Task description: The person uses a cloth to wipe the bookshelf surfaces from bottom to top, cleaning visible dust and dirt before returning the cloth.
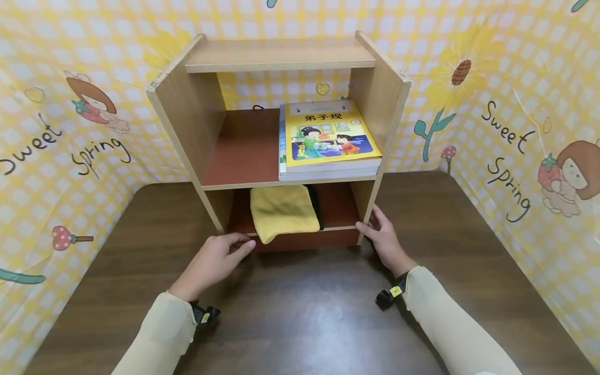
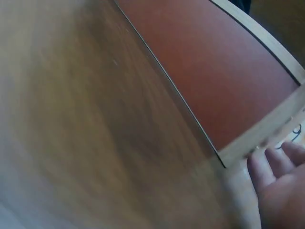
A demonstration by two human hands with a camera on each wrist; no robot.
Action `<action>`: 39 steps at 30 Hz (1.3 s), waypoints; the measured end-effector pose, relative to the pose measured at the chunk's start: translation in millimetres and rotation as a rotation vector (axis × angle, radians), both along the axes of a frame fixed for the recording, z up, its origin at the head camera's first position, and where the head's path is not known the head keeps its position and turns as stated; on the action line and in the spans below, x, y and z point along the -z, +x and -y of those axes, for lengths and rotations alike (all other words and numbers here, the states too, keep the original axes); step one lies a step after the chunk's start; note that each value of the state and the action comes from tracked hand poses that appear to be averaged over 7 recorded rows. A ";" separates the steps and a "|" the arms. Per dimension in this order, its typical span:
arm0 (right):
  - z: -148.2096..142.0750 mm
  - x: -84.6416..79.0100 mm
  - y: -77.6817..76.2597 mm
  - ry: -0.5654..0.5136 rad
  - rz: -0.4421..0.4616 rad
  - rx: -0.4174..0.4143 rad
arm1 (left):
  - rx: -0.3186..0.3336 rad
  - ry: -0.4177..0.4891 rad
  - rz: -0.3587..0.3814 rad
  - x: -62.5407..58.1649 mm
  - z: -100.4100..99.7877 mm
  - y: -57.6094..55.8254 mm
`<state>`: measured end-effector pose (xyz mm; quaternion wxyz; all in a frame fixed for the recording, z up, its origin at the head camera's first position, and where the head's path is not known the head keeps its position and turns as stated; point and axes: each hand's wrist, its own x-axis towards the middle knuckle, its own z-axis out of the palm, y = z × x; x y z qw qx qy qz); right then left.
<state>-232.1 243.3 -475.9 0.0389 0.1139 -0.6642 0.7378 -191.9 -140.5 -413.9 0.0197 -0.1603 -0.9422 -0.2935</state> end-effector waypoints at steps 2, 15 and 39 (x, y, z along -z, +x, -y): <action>0.7 1.8 0.4 0.050 0.009 0.008 | -0.014 0.054 0.035 2.1 -4.7 -1.3; 10.4 -20.6 16.2 0.231 0.028 0.053 | -0.069 0.835 0.256 1.6 -37.9 1.6; 11.7 -8.0 14.2 0.207 0.031 0.043 | -0.134 -0.039 -0.063 -43.8 -62.8 -48.1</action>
